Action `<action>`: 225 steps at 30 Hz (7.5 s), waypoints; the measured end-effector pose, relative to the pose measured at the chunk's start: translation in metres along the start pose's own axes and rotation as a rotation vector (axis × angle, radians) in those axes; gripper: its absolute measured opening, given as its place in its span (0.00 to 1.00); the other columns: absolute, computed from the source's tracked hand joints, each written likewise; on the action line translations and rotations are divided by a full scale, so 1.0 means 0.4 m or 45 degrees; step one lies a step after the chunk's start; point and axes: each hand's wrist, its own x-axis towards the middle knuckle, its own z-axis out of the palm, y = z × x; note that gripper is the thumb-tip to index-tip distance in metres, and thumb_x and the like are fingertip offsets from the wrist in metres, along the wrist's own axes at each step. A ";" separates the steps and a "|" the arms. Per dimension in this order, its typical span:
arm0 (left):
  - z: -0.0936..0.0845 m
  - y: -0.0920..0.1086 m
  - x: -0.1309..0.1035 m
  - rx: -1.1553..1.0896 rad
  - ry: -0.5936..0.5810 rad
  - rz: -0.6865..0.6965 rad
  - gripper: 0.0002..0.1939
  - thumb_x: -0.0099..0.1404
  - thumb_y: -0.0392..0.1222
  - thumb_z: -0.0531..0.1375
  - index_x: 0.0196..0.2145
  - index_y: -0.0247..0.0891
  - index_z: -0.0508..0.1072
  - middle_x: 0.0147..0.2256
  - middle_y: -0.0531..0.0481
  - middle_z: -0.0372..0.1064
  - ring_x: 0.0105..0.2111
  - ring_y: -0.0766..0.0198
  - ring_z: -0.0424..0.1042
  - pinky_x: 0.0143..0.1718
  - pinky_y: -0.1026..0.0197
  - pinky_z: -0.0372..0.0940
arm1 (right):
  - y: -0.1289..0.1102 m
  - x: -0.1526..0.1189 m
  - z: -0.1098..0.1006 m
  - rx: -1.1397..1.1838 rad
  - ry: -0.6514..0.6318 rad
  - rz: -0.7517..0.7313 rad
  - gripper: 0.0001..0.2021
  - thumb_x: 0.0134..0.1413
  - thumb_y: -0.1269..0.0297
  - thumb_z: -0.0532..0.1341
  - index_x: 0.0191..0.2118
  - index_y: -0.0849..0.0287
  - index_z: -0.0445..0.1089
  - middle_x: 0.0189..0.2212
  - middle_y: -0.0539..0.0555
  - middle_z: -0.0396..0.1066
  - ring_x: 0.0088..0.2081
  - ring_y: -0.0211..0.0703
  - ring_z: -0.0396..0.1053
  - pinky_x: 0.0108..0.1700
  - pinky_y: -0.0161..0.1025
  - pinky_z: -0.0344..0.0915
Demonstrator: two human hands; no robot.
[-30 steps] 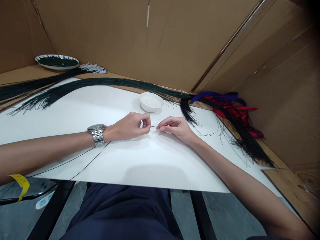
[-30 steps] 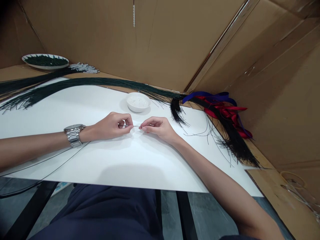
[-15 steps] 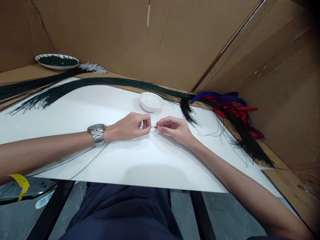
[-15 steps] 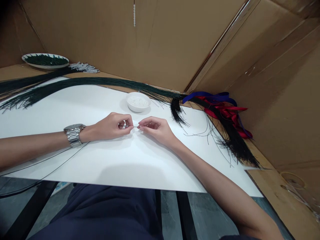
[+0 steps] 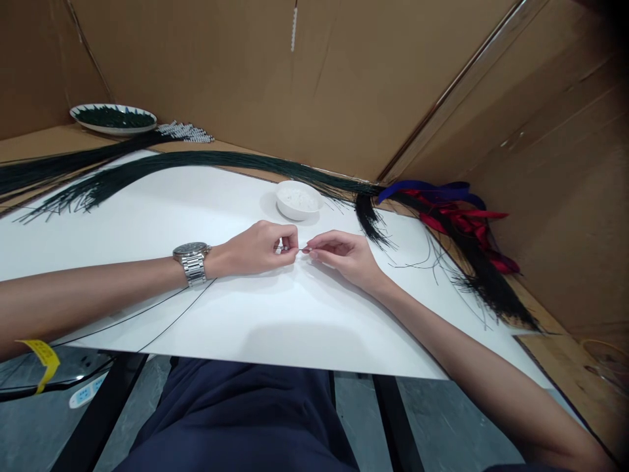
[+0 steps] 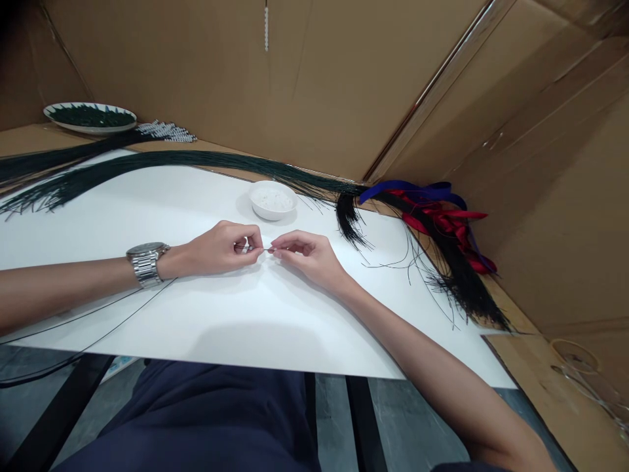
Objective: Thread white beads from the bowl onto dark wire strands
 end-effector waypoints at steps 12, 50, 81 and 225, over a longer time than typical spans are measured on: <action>0.000 0.001 0.001 -0.008 -0.005 0.003 0.03 0.63 0.36 0.58 0.32 0.36 0.72 0.24 0.56 0.70 0.22 0.72 0.63 0.26 0.67 0.55 | -0.005 0.000 0.004 -0.045 0.017 -0.026 0.09 0.51 0.59 0.71 0.37 0.56 0.78 0.36 0.54 0.80 0.39 0.45 0.78 0.45 0.43 0.74; -0.002 0.003 -0.001 0.032 -0.061 0.046 0.03 0.63 0.35 0.58 0.31 0.36 0.71 0.23 0.58 0.66 0.21 0.72 0.61 0.25 0.67 0.54 | -0.015 0.001 0.017 -0.441 0.002 -0.014 0.07 0.56 0.61 0.67 0.38 0.57 0.79 0.34 0.53 0.80 0.36 0.44 0.74 0.40 0.40 0.68; -0.001 0.002 -0.002 0.051 -0.028 0.077 0.03 0.62 0.33 0.58 0.30 0.36 0.70 0.23 0.59 0.66 0.21 0.73 0.61 0.25 0.67 0.53 | -0.017 -0.009 0.013 -0.559 0.016 -0.232 0.03 0.58 0.65 0.66 0.36 0.57 0.78 0.32 0.52 0.78 0.32 0.41 0.72 0.36 0.38 0.66; 0.003 0.002 -0.007 -0.025 0.105 -0.242 0.10 0.68 0.44 0.56 0.34 0.38 0.73 0.31 0.53 0.73 0.27 0.67 0.65 0.30 0.64 0.59 | 0.017 0.037 -0.022 0.336 -0.192 0.119 0.15 0.51 0.55 0.70 0.37 0.62 0.74 0.37 0.60 0.80 0.35 0.43 0.78 0.37 0.38 0.67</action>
